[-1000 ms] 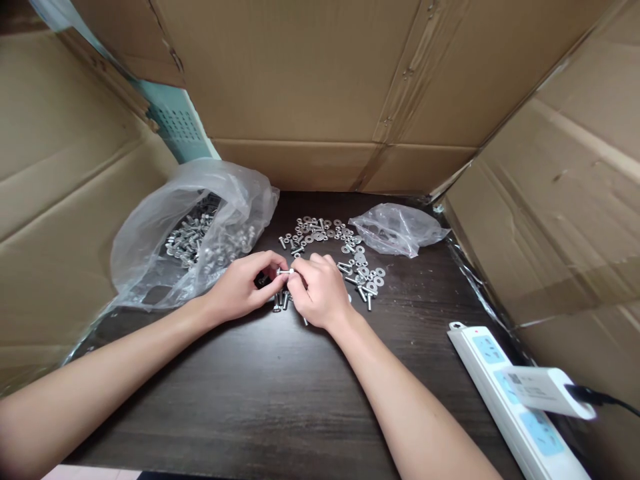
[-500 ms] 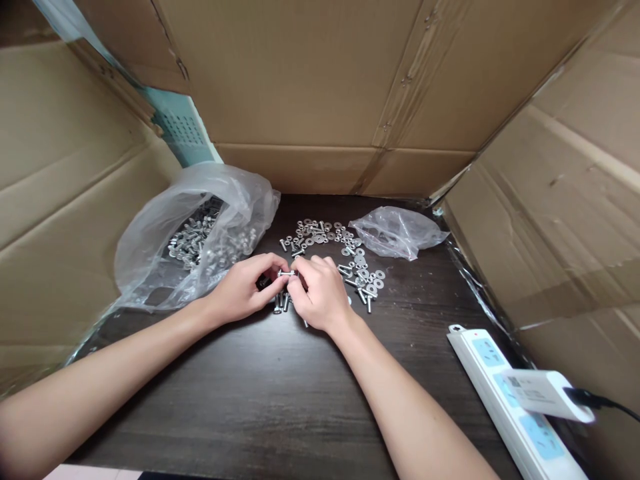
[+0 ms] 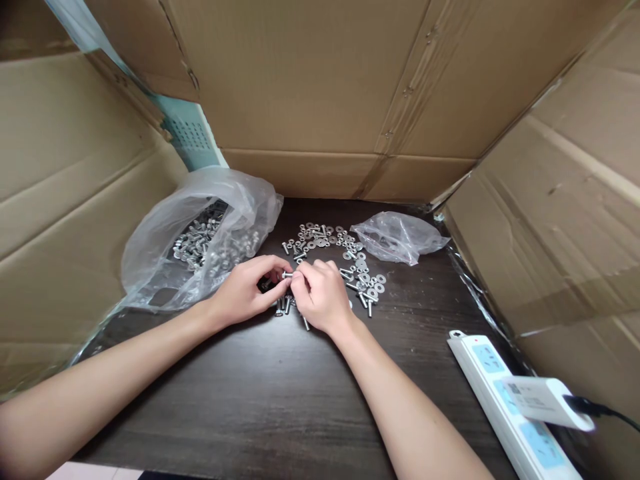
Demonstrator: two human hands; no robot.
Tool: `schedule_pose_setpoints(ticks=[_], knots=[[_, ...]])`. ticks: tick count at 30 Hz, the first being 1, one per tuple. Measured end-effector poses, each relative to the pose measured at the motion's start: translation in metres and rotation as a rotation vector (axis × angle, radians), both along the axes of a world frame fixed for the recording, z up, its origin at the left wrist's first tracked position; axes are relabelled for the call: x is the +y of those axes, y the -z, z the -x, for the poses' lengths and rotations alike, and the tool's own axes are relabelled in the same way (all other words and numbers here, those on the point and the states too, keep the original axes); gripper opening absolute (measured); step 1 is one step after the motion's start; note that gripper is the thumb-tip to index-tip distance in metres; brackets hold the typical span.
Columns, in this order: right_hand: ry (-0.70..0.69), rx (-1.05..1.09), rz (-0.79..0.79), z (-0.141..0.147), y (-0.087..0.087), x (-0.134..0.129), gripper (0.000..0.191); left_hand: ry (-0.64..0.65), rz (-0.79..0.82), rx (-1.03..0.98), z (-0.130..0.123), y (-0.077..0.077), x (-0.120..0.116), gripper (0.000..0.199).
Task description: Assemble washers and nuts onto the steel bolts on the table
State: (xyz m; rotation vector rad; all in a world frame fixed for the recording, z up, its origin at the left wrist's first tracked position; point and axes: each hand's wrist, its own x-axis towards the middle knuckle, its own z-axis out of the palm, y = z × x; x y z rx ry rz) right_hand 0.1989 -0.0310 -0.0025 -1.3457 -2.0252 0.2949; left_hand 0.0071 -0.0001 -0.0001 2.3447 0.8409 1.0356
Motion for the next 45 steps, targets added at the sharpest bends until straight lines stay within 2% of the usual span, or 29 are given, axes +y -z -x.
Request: schedule_pose_setpoints(ticks=[6,11,17,24,32,39,45], knots=[[-0.009,0.023,0.035,-0.0003,-0.0026,-0.0011,0.035,-0.024,0.007,-0.017,-0.0009,-0.0003,-0.0005,0.01],[-0.023,0.111,0.08,-0.0029,-0.0058,-0.0027,0.017,-0.026,0.002,-0.02,-0.0001,-0.0005,-0.0007,0.009],[-0.042,0.122,0.056,-0.0034,-0.0044,-0.0027,0.009,-0.028,0.006,-0.01,0.0,0.0001,0.0004,0.009],[-0.041,0.096,0.048,-0.0021,-0.003,-0.0022,0.015,-0.031,0.014,-0.023,0.0,0.0016,0.0002,0.012],[0.007,0.022,0.046,-0.0017,-0.0049,-0.0015,0.034,-0.026,0.003,-0.037,-0.0002,0.0022,0.0008,0.013],[0.006,0.084,0.083,-0.0025,-0.0087,-0.0038,0.02,-0.018,0.027,-0.022,0.0002,0.0019,0.0016,0.013],[-0.012,0.102,0.069,-0.0024,-0.008,-0.0046,0.016,-0.028,0.041,-0.028,-0.0004,0.0008,0.0001,0.013]])
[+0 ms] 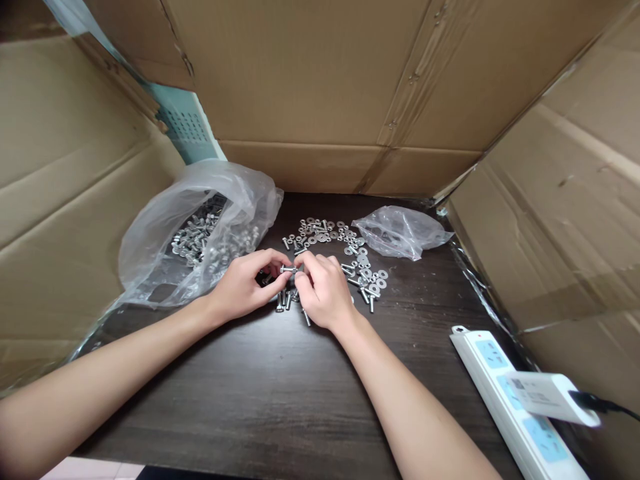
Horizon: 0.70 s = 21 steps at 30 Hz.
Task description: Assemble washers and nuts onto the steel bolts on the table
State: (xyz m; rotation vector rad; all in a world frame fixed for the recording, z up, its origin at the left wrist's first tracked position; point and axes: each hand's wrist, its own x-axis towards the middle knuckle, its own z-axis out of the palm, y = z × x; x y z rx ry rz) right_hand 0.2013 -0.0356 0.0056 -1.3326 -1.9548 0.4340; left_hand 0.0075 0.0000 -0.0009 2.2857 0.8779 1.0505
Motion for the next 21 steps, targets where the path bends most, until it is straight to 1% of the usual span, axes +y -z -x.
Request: schedule_pose_setpoints(ticks=[7,15,21], knots=[[-0.008,0.009,-0.021,0.0001,0.0018,0.0012,0.014,-0.01,0.026,-0.003,0.0008,0.0011,0.0002,0.018],[0.003,-0.006,-0.04,0.0,0.0046,0.0022,0.02,-0.011,0.019,-0.01,-0.0002,-0.0016,0.0011,0.021],[0.018,-0.039,-0.054,0.0003,0.0055,0.003,0.026,0.023,0.078,-0.016,0.0007,-0.0022,-0.0002,0.035]])
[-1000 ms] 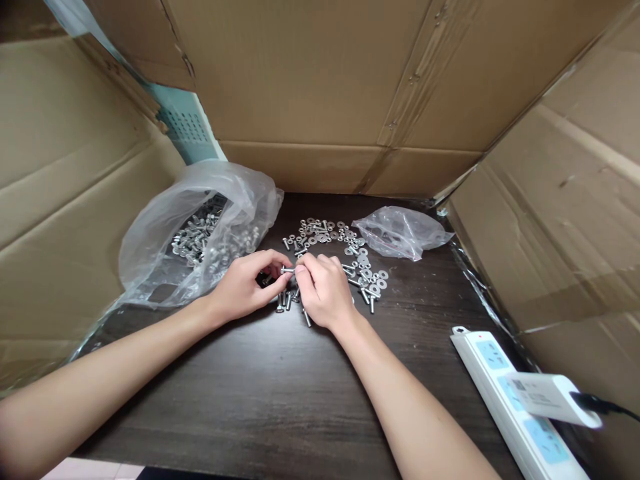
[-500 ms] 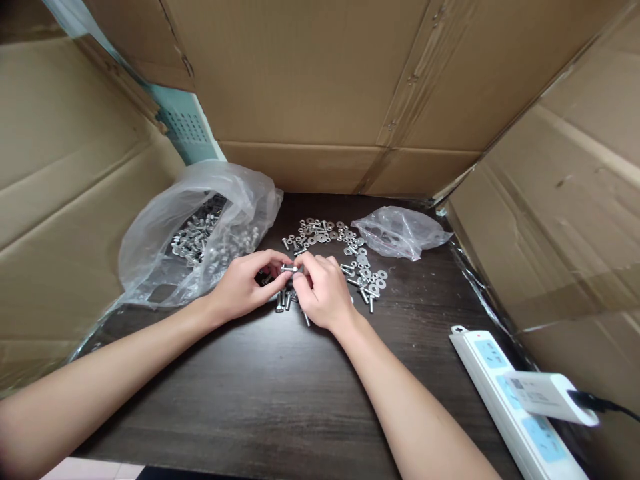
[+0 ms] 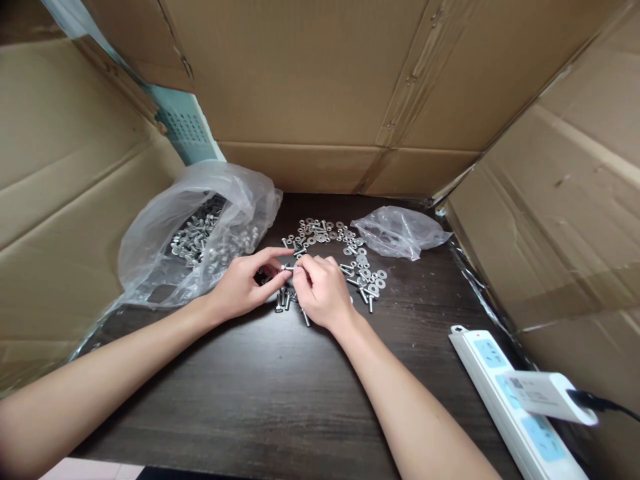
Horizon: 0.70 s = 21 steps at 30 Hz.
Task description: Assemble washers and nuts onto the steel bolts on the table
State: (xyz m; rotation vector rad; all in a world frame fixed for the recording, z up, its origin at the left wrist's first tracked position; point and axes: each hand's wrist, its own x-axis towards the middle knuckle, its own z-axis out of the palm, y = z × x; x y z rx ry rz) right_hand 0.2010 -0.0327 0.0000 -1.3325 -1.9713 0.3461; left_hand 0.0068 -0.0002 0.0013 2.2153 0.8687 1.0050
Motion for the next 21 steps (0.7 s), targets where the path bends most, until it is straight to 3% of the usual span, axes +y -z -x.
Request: schedule_pose_setpoints(ticks=[5,12,17,21], knots=[[0.02,0.022,-0.021,0.0,-0.003,0.0,0.026,0.01,0.086,-0.049,0.002,-0.004,0.001,0.03],[0.067,0.068,-0.028,0.001,-0.005,-0.001,0.027,-0.043,0.389,-0.285,0.005,-0.004,0.01,0.025],[0.063,0.059,-0.029,0.001,-0.005,-0.001,0.027,-0.035,0.401,-0.307,0.005,-0.002,0.011,0.024],[0.067,0.045,-0.031,0.001,-0.005,-0.001,0.027,-0.019,0.267,-0.199,0.004,-0.003,0.007,0.021]])
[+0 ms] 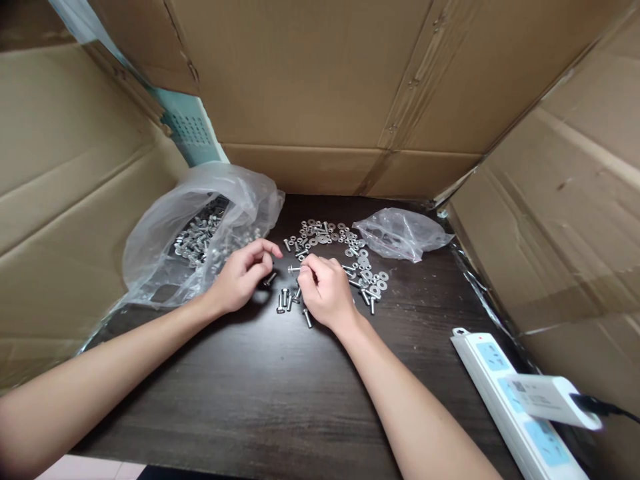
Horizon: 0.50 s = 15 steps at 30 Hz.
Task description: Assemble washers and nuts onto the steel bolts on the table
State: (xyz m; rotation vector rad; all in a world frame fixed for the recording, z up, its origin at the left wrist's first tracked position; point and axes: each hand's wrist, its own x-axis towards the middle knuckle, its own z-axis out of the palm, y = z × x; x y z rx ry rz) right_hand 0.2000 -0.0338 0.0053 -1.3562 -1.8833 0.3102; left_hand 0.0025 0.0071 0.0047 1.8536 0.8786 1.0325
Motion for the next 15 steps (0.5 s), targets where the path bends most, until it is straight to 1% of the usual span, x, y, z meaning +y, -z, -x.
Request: schedule_pose_setpoints(ticks=[3,6,8,15], knots=[[-0.006,0.001,-0.009,-0.0002,-0.0001,0.0,0.028,0.059,-0.179,0.12,-0.0015,-0.0003,-0.0049,0.029],[-0.013,-0.004,-0.007,-0.0003,0.0,0.0,0.028,0.088,-0.284,0.19,-0.0025,0.0012,-0.0079,0.037],[-0.019,-0.01,-0.004,-0.0004,0.0002,-0.0003,0.028,0.088,-0.312,0.206,-0.0027,0.0027,-0.0079,0.036],[-0.071,-0.014,-0.015,-0.0011,0.0024,-0.0004,0.027,0.07,-0.351,0.216,-0.0023,0.0056,-0.0065,0.022]])
